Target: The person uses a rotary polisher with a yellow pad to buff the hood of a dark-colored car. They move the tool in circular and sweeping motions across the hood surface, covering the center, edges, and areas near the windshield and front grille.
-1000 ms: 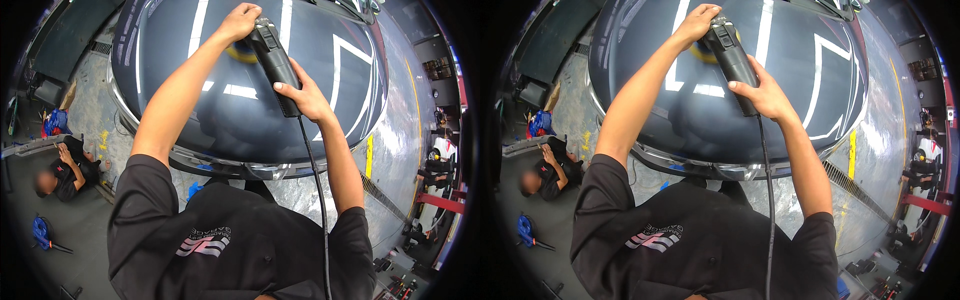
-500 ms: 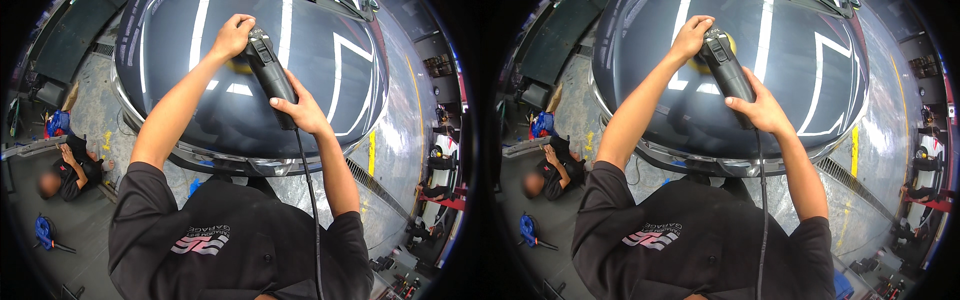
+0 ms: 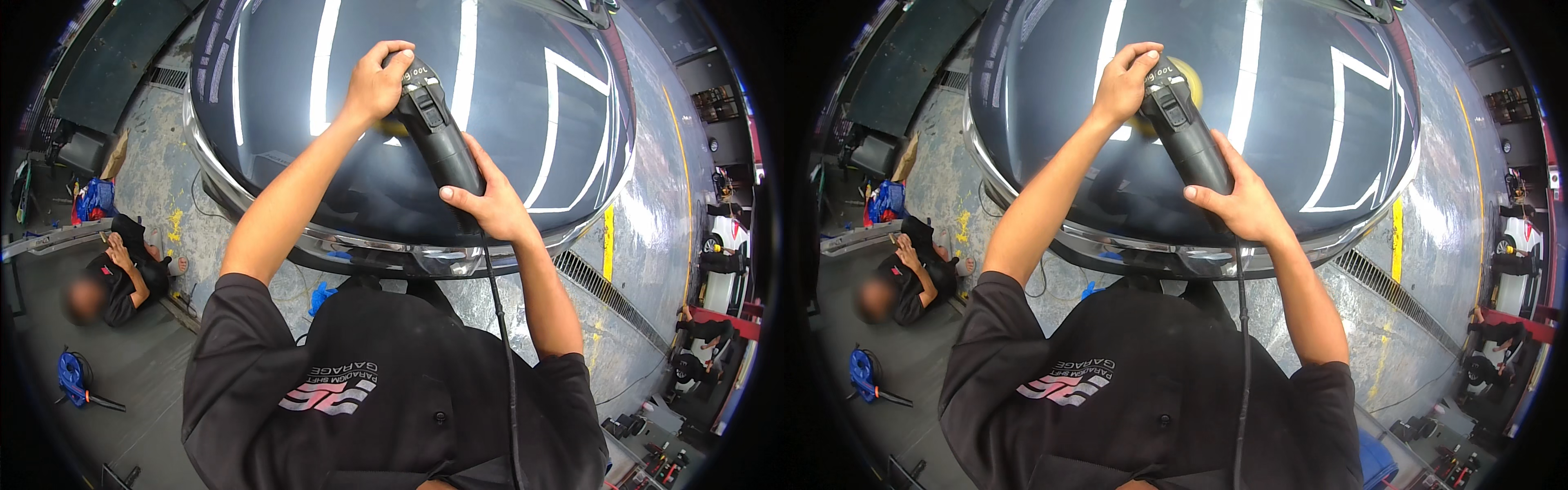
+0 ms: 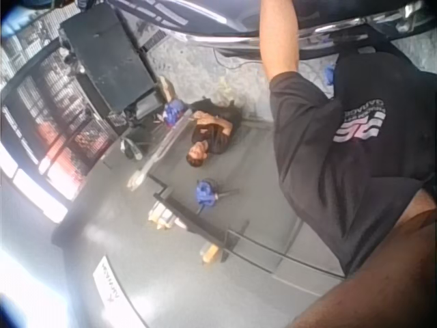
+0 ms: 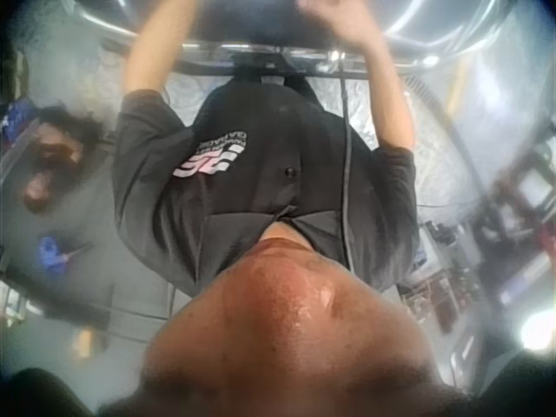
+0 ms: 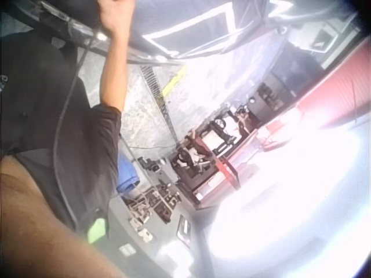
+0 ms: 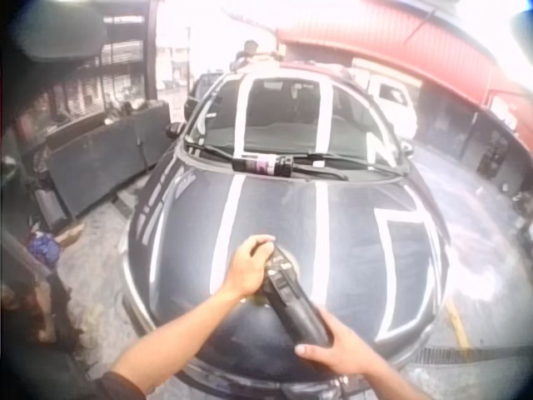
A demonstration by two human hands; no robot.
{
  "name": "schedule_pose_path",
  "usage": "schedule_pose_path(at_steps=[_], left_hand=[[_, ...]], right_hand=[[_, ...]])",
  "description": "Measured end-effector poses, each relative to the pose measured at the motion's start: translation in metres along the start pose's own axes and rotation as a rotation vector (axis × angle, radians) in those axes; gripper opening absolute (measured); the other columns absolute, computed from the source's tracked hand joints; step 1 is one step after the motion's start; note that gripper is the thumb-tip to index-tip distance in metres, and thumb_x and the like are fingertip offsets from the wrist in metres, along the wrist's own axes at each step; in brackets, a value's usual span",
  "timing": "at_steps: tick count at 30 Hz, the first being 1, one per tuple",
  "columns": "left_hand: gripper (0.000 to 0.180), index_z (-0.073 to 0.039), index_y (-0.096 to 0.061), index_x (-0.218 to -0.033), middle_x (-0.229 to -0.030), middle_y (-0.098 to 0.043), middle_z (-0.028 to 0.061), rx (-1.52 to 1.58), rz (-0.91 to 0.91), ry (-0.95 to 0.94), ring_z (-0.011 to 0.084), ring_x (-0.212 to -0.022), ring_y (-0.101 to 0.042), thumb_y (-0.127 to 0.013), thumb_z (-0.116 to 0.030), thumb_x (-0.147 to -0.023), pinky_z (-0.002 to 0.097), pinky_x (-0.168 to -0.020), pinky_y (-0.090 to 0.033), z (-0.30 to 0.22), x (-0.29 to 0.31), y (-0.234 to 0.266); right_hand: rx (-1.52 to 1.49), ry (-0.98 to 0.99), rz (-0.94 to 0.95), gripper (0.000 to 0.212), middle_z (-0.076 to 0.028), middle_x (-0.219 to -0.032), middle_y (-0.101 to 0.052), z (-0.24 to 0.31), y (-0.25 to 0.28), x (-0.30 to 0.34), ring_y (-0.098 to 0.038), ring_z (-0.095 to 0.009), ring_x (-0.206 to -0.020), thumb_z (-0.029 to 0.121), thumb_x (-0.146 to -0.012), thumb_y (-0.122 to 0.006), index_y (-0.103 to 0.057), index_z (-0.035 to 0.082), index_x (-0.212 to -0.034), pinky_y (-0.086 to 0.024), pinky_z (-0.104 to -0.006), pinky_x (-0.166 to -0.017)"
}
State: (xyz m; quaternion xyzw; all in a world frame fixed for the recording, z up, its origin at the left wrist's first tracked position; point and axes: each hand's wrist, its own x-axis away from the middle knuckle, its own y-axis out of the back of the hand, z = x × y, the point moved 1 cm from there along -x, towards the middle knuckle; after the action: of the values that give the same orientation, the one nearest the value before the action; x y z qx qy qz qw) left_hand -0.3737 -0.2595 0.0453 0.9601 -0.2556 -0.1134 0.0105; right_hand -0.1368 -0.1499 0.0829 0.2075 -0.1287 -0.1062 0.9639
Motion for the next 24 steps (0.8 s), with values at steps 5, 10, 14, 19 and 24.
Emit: schedule_pose_path(at_steps=[5,10,14,19,24], left_hand=[[0.032,-0.002,-0.069,-0.116,-0.111,-0.071,0.0125,0.068,-0.034,-0.085,0.0229,-0.108,-0.065,-0.061,-0.027,-0.097,0.0330,-0.097,-0.047,0.003,0.018,0.001],[0.033,-0.001,-0.067,-0.118,-0.115,-0.068,0.0130,0.081,-0.017,-0.009,0.0224,-0.111,-0.063,-0.061,-0.027,-0.099,0.0338,-0.099,-0.046,0.013,0.033,0.000],[0.032,0.000,-0.067,-0.117,-0.114,-0.067,0.0125,0.098,-0.009,-0.008,0.0217,-0.109,-0.062,-0.061,-0.026,-0.099,0.0344,-0.098,-0.047,0.013,0.042,-0.002],[0.029,0.000,-0.067,-0.116,-0.116,-0.065,0.0125,0.143,-0.014,0.016,0.0225,-0.109,-0.062,-0.060,-0.022,-0.099,0.0337,-0.097,-0.047,0.011,0.056,-0.001],[0.028,0.000,-0.067,-0.114,-0.116,-0.065,0.0132,0.111,-0.037,0.000,0.0248,-0.112,-0.061,-0.060,-0.022,-0.099,0.0351,-0.100,-0.046,0.012,0.074,-0.001]], right_hand=[[0.000,0.033,-0.014,0.101,-0.025,-0.145,-0.052,-0.011,-0.012,0.011,-0.053,-0.031,-0.134,0.039,-0.079,-0.085,-0.032,0.003,-0.157,-0.040,-0.0393,-0.112],[-0.038,0.002,0.031,0.101,-0.021,-0.152,-0.045,-0.014,-0.016,0.024,-0.041,-0.028,-0.144,0.036,-0.082,-0.084,-0.028,0.002,-0.158,-0.032,-0.0384,-0.118],[0.017,0.007,0.012,0.105,-0.024,-0.149,-0.049,-0.018,-0.018,0.032,-0.051,-0.035,-0.137,0.042,-0.080,-0.083,-0.025,0.010,-0.161,-0.039,-0.0409,-0.113],[0.012,-0.047,0.029,0.106,-0.023,-0.150,-0.049,-0.013,-0.021,0.044,-0.052,-0.035,-0.136,0.043,-0.079,-0.084,-0.026,0.010,-0.161,-0.040,-0.0409,-0.112],[-0.033,-0.064,0.063,0.103,-0.022,-0.155,-0.043,-0.011,-0.023,0.056,-0.042,-0.031,-0.144,0.037,-0.079,-0.085,-0.028,0.005,-0.159,-0.034,-0.0398,-0.117]])
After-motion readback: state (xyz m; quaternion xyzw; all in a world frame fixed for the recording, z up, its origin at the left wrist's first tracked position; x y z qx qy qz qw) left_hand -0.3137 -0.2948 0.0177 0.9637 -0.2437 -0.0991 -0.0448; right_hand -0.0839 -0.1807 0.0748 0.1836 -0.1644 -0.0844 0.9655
